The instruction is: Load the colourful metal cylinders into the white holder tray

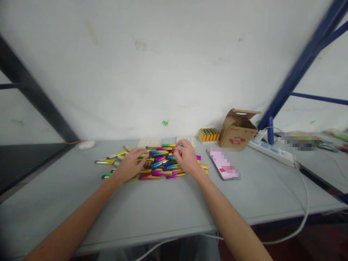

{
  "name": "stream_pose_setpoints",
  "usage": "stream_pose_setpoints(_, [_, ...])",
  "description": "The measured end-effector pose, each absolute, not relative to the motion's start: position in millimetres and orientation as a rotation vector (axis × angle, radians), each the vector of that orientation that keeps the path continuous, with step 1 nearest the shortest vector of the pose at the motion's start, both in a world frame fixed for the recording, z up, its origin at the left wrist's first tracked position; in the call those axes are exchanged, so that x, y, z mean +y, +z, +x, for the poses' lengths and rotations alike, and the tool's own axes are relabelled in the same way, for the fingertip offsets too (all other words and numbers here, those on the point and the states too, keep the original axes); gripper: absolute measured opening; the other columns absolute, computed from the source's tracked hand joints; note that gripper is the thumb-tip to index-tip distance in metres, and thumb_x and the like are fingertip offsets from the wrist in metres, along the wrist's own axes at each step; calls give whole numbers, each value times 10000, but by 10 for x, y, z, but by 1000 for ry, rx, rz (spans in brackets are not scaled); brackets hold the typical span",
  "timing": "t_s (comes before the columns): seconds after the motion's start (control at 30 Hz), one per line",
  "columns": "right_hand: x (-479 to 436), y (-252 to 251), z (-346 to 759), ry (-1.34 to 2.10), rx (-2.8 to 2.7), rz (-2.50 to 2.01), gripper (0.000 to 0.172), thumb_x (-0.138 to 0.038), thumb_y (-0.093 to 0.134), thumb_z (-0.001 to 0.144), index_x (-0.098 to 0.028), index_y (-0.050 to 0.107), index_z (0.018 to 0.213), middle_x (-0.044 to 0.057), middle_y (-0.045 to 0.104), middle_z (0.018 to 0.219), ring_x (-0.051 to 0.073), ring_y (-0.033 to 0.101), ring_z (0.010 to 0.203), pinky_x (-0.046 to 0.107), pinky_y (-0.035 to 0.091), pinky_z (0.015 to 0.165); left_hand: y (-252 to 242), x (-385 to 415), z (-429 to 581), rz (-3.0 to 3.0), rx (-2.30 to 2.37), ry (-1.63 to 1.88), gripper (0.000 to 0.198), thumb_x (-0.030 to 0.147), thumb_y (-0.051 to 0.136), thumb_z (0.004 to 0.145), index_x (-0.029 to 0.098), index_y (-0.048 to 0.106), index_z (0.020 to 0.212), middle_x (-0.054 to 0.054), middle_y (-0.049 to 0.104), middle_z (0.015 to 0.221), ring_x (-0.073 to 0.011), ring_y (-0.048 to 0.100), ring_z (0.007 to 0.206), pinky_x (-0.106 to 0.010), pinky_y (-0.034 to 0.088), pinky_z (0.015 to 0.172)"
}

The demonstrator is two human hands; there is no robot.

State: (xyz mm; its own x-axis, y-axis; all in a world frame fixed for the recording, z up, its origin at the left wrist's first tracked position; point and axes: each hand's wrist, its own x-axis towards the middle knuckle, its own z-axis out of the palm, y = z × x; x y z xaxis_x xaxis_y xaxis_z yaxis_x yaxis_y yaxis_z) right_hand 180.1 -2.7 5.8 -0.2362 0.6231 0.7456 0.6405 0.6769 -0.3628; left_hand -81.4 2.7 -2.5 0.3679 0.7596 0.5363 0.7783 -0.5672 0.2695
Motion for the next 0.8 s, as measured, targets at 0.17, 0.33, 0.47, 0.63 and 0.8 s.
stream_pose_setpoints(0.17, [-32, 31, 1812, 54, -1975, -976, 476, -341, 326, 996, -185, 641, 676, 98, 611, 1005, 222, 542, 995, 399, 432, 920, -36, 43, -821, -2575, -1435, -986, 348, 358, 422, 928, 143, 678, 1025, -128, 660, 1078, -259, 594, 1062, -450, 464, 987])
stream_pose_setpoints(0.33, [-8, -16, 1836, 15, -1923, -1102, 483, -424, 271, 1000, -184, 691, 1017, 134, 536, 1275, 256, 460, 1237, 444, 365, 1061, -69, 34, -800, -2550, -1431, -1015, 361, 356, 428, 929, 134, 679, 1063, -140, 640, 1097, -275, 582, 1082, -476, 454, 1004])
stream_pose_setpoints(0.47, [-16, -47, 1801, 45, -1970, -1172, 517, -474, 285, 988, -186, 498, 1362, 153, 393, 1463, 270, 339, 1377, 481, 285, 1137, -80, 0, -761, -2508, -1413, -1086, 382, 345, 425, 937, 133, 641, 1170, -175, 513, 1309, -281, 557, 1151, -468, 445, 1025])
stream_pose_setpoints(0.63, [-64, -50, 1711, 99, -2080, -1183, 645, -535, 246, 979, -160, 273, 1503, 162, 232, 1565, 268, 192, 1457, 498, 210, 1173, -81, -8, -758, -2434, -1448, -1135, 377, 337, 439, 934, 153, 595, 1224, -171, 440, 1385, -260, 576, 1124, -453, 446, 1032])
stream_pose_setpoints(0.8, [-69, -72, 1680, 111, -2087, -1213, 647, -547, 262, 974, -180, 274, 1507, 140, 198, 1584, 265, 134, 1475, 503, 187, 1181, -134, 34, -785, -2395, -1509, -1075, 419, 348, 467, 916, 134, 539, 1268, -179, 501, 1332, -296, 492, 1238, -481, 395, 1074])
